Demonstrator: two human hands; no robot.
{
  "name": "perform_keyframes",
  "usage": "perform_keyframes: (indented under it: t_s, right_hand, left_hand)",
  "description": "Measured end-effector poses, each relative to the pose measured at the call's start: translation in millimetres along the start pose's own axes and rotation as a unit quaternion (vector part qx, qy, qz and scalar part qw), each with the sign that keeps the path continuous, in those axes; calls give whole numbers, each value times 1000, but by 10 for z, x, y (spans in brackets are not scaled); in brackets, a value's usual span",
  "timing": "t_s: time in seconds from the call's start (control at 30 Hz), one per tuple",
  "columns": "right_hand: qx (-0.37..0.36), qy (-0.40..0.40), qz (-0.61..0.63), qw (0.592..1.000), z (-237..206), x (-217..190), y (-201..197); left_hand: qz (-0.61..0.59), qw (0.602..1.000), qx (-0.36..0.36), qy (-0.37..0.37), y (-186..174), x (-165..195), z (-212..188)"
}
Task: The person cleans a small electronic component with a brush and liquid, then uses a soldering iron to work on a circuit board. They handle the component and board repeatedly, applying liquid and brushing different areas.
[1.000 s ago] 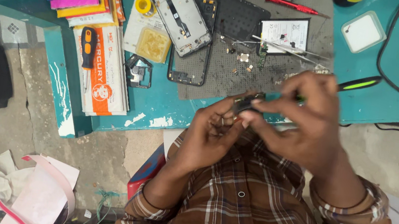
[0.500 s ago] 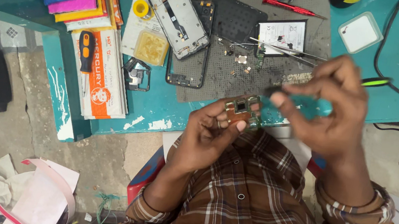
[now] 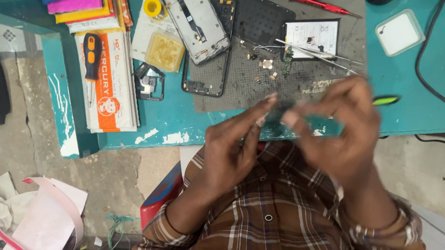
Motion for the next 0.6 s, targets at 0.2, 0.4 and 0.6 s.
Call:
perform_keyframes:
  t_s: [0.2, 0.4, 0.6]
  right_hand:
    - [-54, 12, 21, 998, -39, 142, -37]
    - [8, 106, -42, 993, 50, 122, -44]
    - [-26, 56, -143, 988, 54, -63, 71]
  left_hand:
    - [-299, 946, 21, -126, 106, -222, -63]
    - [-347, 919, 41, -183, 95, -327, -115]
    - [-357, 911, 46, -201, 119, -301, -90]
Point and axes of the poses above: each hand's wrist, its own z-axis towards the middle knuckle, its own y-axis out of the palm, x = y × z, the point moved 5 cm from there along z, towards the middle knuckle, and after that the axes turned 7 degrees about z, right-handed, at the moved point
